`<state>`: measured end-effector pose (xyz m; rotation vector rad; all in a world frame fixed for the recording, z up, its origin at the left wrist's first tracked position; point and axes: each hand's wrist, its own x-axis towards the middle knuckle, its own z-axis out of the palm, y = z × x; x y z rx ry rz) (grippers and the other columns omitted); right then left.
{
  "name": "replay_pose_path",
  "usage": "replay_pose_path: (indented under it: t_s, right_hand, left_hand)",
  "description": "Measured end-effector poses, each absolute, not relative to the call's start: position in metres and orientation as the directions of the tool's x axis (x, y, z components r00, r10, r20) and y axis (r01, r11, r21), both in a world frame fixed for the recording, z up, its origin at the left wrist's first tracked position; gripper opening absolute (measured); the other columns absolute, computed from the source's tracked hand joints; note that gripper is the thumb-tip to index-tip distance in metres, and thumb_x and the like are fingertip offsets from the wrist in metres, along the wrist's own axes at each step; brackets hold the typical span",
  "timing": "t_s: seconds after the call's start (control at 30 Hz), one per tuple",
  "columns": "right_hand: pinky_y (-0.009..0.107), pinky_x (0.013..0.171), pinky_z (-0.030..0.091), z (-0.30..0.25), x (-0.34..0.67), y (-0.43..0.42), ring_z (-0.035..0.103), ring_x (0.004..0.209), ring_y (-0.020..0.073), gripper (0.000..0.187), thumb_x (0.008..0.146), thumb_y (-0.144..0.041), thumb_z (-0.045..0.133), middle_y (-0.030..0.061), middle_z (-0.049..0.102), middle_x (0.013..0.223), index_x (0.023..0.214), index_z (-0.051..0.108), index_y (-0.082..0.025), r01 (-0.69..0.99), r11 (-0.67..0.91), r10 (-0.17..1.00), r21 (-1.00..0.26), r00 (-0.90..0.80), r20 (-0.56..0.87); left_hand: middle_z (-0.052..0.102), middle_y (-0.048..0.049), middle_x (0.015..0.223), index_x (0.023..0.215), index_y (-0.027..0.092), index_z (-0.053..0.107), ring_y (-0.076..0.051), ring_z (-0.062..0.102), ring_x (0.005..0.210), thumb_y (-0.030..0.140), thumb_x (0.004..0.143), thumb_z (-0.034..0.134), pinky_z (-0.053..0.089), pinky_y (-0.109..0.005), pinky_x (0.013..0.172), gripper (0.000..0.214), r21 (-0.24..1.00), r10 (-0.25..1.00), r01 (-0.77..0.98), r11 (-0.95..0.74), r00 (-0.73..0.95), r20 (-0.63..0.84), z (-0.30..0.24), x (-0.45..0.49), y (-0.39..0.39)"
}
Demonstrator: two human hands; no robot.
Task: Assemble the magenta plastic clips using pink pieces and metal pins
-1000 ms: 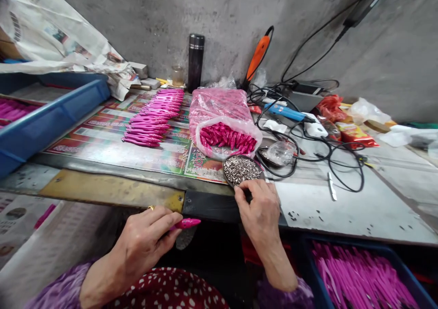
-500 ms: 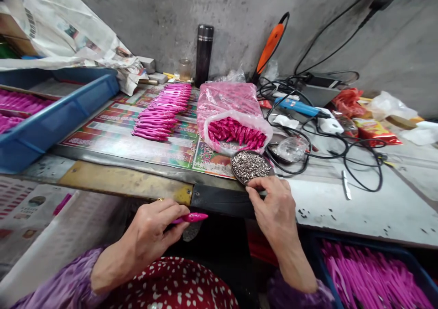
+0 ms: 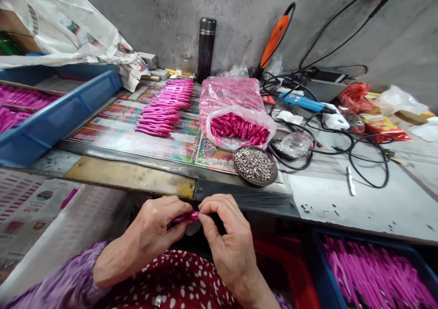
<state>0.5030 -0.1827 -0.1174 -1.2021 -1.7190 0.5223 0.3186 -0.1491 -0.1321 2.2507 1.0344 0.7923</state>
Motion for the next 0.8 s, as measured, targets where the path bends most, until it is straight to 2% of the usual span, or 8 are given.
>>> replay_pose_path:
  t_s: [0.2,0.43,0.67,0.8]
  right_hand:
    - [0.026,0.083,0.048,-0.121,0.501,-0.184,0.059,0.091,0.0156,0.013,0.099,-0.013,0.056,0.0017,0.064,0.094,0.090,0.061,-0.021,0.476,0.436,0.887,-0.764,-0.086,0.453]
    - [0.026,0.078,0.049,-0.123,0.496,-0.186,0.060,0.087,0.0166,0.015,0.099,-0.013,0.055,0.0022,0.064,0.090,0.087,0.061,-0.021,0.478,0.428,0.892,-0.767,-0.087,0.443]
    - [0.033,0.084,0.051,-0.129,0.494,-0.186,0.061,0.091,0.0198,0.015,0.096,-0.007,0.054,0.0042,0.067,0.094,0.094,0.061,-0.021,0.585,0.542,0.802,-0.604,-0.144,0.580]
    - [0.029,0.083,0.052,-0.137,0.495,-0.184,0.062,0.091,0.0186,0.013,0.097,-0.011,0.055,0.0038,0.067,0.094,0.094,0.062,-0.021,0.598,0.544,0.791,-0.589,-0.130,0.598]
  left_hand:
    - [0.061,0.0006,0.073,0.083,0.018,0.066,-0.014,0.058,0.062,0.015,0.091,0.058,0.037,-0.026,0.057,0.012,0.645,0.795,0.504,-0.574,0.530,0.294,-0.131,0.320,-0.152]
    - [0.063,-0.0002,0.073,0.083,0.016,0.067,-0.015,0.059,0.062,0.016,0.093,0.057,0.041,-0.027,0.057,0.013,0.609,0.775,0.510,-0.607,0.547,0.315,-0.127,0.322,-0.152]
    - [0.061,0.0003,0.073,0.084,0.018,0.064,-0.017,0.058,0.063,0.011,0.089,0.056,0.042,-0.029,0.055,0.012,0.509,0.748,0.552,-0.660,0.538,0.387,-0.132,0.322,-0.154]
    - [0.062,0.0007,0.075,0.082,0.019,0.062,-0.017,0.060,0.064,0.011,0.089,0.058,0.044,-0.030,0.055,0.011,0.421,0.742,0.611,-0.670,0.550,0.383,-0.131,0.324,-0.155]
